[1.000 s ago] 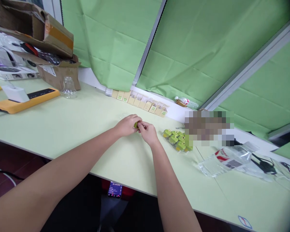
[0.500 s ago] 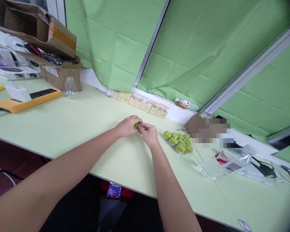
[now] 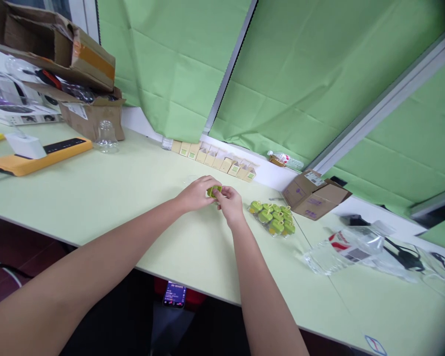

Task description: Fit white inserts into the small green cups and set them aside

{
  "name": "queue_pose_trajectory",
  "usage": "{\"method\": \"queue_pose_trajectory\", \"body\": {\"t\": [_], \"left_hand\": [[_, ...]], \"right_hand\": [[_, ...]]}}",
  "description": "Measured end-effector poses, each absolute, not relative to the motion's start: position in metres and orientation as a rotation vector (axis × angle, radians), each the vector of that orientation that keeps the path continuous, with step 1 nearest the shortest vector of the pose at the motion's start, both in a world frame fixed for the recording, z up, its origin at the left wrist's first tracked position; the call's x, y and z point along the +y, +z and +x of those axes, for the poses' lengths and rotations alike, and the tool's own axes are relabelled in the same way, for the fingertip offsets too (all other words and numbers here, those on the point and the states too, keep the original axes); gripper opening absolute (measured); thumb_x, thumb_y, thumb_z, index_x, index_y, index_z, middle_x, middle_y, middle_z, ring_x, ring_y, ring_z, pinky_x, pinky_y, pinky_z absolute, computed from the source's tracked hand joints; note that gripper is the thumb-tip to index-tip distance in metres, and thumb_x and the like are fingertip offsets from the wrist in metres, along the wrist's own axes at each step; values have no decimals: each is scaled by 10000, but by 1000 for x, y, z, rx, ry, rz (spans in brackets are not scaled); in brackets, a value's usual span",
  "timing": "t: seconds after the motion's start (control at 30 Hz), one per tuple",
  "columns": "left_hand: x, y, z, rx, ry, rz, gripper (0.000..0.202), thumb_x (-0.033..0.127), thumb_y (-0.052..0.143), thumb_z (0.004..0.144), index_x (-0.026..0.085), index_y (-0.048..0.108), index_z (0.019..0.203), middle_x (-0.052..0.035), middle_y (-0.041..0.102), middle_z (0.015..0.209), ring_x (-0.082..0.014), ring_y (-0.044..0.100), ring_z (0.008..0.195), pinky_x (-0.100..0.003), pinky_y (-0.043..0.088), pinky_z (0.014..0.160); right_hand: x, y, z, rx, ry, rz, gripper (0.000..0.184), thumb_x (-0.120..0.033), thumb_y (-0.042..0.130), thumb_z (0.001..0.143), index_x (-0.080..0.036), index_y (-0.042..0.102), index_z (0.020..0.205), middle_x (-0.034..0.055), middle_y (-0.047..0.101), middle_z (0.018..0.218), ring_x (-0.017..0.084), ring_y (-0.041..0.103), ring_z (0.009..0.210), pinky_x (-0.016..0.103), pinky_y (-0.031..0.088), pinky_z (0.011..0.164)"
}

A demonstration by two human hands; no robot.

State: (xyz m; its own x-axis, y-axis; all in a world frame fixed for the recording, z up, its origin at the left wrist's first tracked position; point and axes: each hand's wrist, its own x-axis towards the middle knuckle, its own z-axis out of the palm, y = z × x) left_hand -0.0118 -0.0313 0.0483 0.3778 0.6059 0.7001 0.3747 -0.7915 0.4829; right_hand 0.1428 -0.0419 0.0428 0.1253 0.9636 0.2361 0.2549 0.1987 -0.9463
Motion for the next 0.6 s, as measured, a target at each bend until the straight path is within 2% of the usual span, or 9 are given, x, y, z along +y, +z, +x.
{"method": "queue_pose_trajectory", "body": {"t": [0.1, 0.3, 0.6], "left_hand": [[-34, 50, -11, 849, 1386, 2388, 355, 124, 617, 725, 207, 618, 1071, -39, 641, 1060, -186, 591, 996, -316, 477, 897], [-36, 49, -9, 834, 1372, 2351, 390, 165, 644, 741, 214, 604, 1126, -42, 644, 1109, -184, 601, 1006, -317, 481, 901], [-39, 50, -7, 816, 1320, 2266, 418, 200, 671, 713, 206, 626, 1128, -64, 651, 1136, -212, 604, 1025, -356, 479, 918]], "right_hand": [[-43, 45, 145, -1355, 1045, -1160, 391, -480, 736, 662, -160, 638, 865, 58, 680, 840, 128, 587, 615, 219, 437, 466], [-43, 46, 148, -1252, 1173, -1099, 391, -432, 802, 603, -157, 621, 813, 34, 669, 782, 123, 608, 644, 273, 538, 631], [-40, 43, 148, -1209, 1187, -1107, 316, -362, 800, 607, -155, 619, 763, 18, 645, 690, 128, 591, 600, 287, 537, 605]]}}
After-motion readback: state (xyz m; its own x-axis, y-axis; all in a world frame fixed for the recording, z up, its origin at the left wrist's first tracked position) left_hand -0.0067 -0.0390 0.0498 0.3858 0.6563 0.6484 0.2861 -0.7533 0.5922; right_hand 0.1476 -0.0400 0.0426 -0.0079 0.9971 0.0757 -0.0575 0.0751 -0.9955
